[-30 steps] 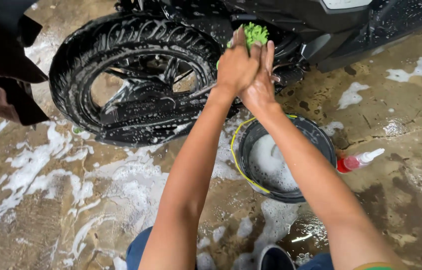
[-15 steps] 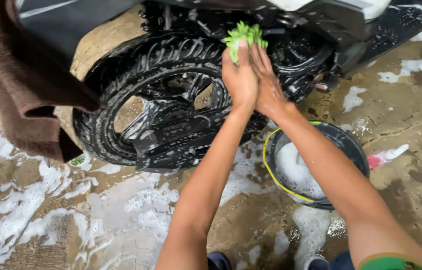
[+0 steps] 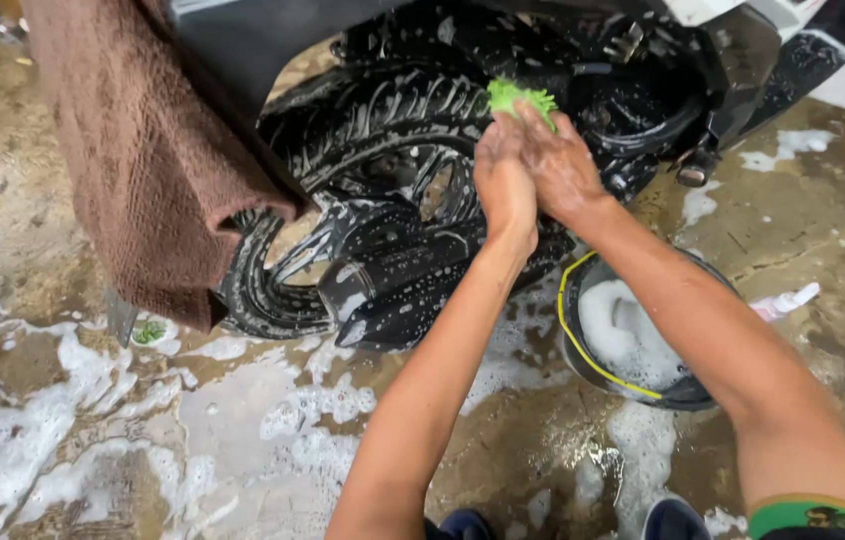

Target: Washing and detailing a motorcycle using a sponge, detailing brush, and soapy water from a bucket.

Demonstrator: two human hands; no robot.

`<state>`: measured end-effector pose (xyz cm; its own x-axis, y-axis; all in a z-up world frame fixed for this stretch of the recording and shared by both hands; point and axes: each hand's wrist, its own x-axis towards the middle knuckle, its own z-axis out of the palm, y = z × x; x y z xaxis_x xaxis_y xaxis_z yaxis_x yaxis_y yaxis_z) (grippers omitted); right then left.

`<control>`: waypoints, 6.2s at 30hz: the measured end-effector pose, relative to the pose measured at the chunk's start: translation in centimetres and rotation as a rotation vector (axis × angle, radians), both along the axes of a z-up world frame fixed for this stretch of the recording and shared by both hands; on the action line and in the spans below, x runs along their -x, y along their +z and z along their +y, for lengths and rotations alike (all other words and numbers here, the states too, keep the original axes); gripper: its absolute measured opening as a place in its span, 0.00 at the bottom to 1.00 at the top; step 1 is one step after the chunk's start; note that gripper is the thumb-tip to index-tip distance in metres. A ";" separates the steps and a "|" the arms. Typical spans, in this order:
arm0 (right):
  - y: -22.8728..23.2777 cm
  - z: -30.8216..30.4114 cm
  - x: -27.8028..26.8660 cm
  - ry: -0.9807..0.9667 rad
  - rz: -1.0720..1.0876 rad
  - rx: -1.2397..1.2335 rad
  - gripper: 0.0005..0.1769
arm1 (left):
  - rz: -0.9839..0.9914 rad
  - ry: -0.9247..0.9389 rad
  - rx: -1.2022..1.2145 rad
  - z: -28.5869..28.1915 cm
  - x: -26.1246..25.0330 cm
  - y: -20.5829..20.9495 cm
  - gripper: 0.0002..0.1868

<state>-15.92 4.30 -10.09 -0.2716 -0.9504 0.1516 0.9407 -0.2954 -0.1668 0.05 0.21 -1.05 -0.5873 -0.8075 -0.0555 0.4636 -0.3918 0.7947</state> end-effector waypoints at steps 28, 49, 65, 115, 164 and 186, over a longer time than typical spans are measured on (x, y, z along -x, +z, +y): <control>11.1 1.2 -7.3 -0.694 1.993 -0.782 0.42 | 0.020 0.032 0.216 -3.6 5.2 2.0 0.33; 4.1 4.5 -6.3 -1.320 1.325 -0.639 0.30 | -0.046 -0.046 0.321 2.6 6.2 0.1 0.16; 10.7 10.3 -0.5 -0.736 0.323 -0.188 0.17 | 0.310 0.179 0.709 7.0 4.6 4.8 0.15; 18.8 -3.7 -16.2 -0.581 0.713 0.099 0.14 | 0.400 0.630 0.599 -6.9 -6.4 9.3 0.06; -7.2 21.6 3.1 -1.042 3.184 0.013 0.05 | -0.656 0.019 1.768 14.6 5.5 -16.0 0.31; -26.6 24.3 7.4 0.321 2.505 -1.329 0.31 | -1.090 -1.347 1.327 17.4 9.5 -30.7 0.43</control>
<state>-23.30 28.56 -36.67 -0.5323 -0.7401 -0.4110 -0.7882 0.6104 -0.0783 -9.47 17.62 -31.74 -0.8086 0.1076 -0.5785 -0.2376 0.8397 0.4883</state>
